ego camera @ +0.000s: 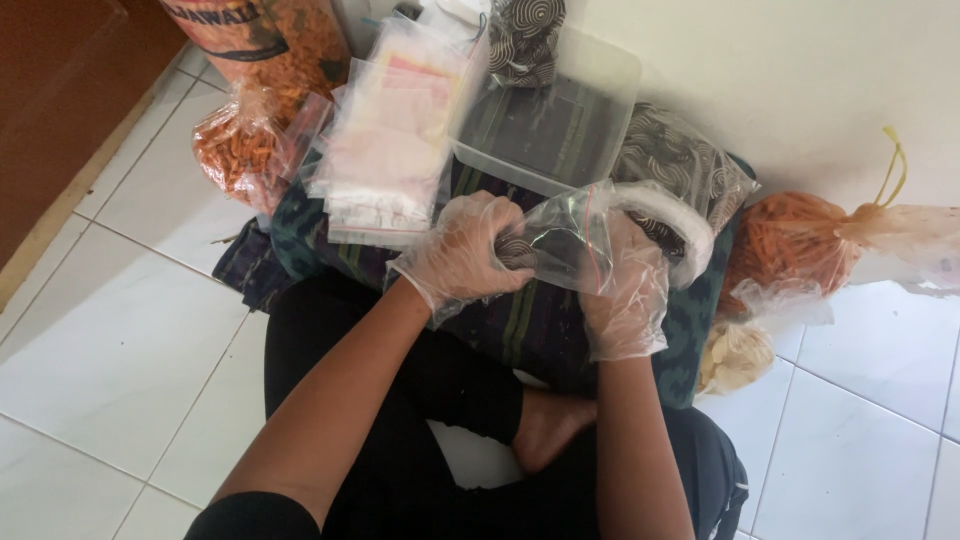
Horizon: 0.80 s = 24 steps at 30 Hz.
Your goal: Packing and sealing small food items into zip-lock plastic bags by hand.
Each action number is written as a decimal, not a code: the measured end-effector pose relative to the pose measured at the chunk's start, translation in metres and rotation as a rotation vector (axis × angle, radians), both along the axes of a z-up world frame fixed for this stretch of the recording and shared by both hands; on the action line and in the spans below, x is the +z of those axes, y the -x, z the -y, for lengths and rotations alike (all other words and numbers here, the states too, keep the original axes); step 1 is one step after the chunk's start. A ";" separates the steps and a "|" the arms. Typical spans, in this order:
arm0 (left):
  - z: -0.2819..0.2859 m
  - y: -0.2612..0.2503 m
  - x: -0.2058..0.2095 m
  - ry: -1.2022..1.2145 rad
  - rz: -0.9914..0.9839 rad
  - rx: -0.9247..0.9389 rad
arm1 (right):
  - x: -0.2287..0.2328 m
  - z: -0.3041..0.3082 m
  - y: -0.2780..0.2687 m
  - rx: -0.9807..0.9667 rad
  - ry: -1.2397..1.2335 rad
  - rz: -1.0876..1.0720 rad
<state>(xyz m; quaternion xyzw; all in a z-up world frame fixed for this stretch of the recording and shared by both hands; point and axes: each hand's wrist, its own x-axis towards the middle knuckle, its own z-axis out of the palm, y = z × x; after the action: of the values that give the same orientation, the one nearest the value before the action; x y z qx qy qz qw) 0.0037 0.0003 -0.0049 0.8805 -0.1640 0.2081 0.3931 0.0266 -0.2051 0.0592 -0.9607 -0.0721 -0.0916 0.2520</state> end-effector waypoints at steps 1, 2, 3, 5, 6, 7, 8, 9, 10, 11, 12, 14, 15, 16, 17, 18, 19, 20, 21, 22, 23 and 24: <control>0.000 0.001 0.001 0.001 -0.001 -0.001 | -0.004 0.002 -0.001 -0.001 0.001 -0.001; 0.000 0.001 0.002 0.010 -0.013 -0.002 | -0.008 0.005 -0.003 0.026 0.029 0.018; 0.000 0.001 0.002 0.020 -0.025 -0.004 | -0.012 0.007 -0.005 0.053 0.057 0.037; 0.001 0.001 0.003 0.016 -0.021 -0.006 | -0.018 0.003 -0.008 0.021 0.150 0.065; 0.001 0.001 0.004 0.012 -0.015 -0.007 | -0.021 0.000 -0.009 -0.009 0.242 0.095; 0.001 0.002 0.004 0.014 -0.014 -0.008 | -0.022 -0.003 -0.009 -0.010 0.244 0.096; 0.001 0.003 0.004 0.015 -0.017 -0.002 | -0.023 -0.007 -0.010 -0.028 0.281 0.090; 0.001 0.002 0.003 0.017 -0.021 0.001 | -0.024 -0.010 -0.010 -0.049 0.319 0.082; 0.003 0.003 0.007 0.019 -0.020 -0.003 | -0.036 0.002 -0.013 -0.053 0.322 0.082; 0.003 0.004 0.011 0.037 -0.024 0.006 | -0.047 0.013 -0.015 0.019 0.373 0.093; 0.003 0.004 0.015 0.055 -0.027 0.015 | -0.058 0.025 -0.018 0.092 0.423 0.102; 0.006 0.000 0.015 0.065 -0.031 0.027 | -0.049 0.011 -0.012 0.075 0.516 0.143; 0.008 -0.001 0.015 0.077 -0.039 0.049 | -0.044 0.004 -0.009 0.067 0.610 0.181; 0.010 -0.006 0.015 0.079 -0.040 0.044 | -0.046 0.007 -0.010 0.063 0.612 0.179; 0.014 -0.010 0.014 0.094 -0.046 0.022 | -0.047 0.011 -0.012 0.106 0.524 0.151; 0.017 -0.014 0.013 0.109 -0.051 0.000 | -0.048 0.015 -0.013 0.147 0.436 0.123; 0.018 -0.017 0.012 0.112 -0.048 -0.003 | -0.054 0.015 -0.011 0.144 0.439 0.125; 0.020 -0.020 0.011 0.123 -0.040 -0.031 | -0.060 0.015 -0.009 0.089 0.478 0.144; 0.022 -0.024 0.011 0.130 -0.031 -0.063 | -0.066 0.015 -0.008 0.030 0.515 0.163; 0.020 -0.025 0.017 0.131 -0.028 -0.069 | -0.066 0.015 -0.009 0.024 0.516 0.165; 0.018 -0.025 0.023 0.178 -0.080 -0.081 | -0.068 0.013 -0.010 0.022 0.580 0.217; 0.015 -0.025 0.029 0.225 -0.131 -0.092 | -0.070 0.012 -0.011 0.021 0.644 0.269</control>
<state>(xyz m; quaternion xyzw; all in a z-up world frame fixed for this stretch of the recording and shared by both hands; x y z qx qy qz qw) 0.0291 -0.0151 0.0237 0.8340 -0.1538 0.1488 0.5086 0.0371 -0.2175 -0.0106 -0.9694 -0.1398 -0.1875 -0.0750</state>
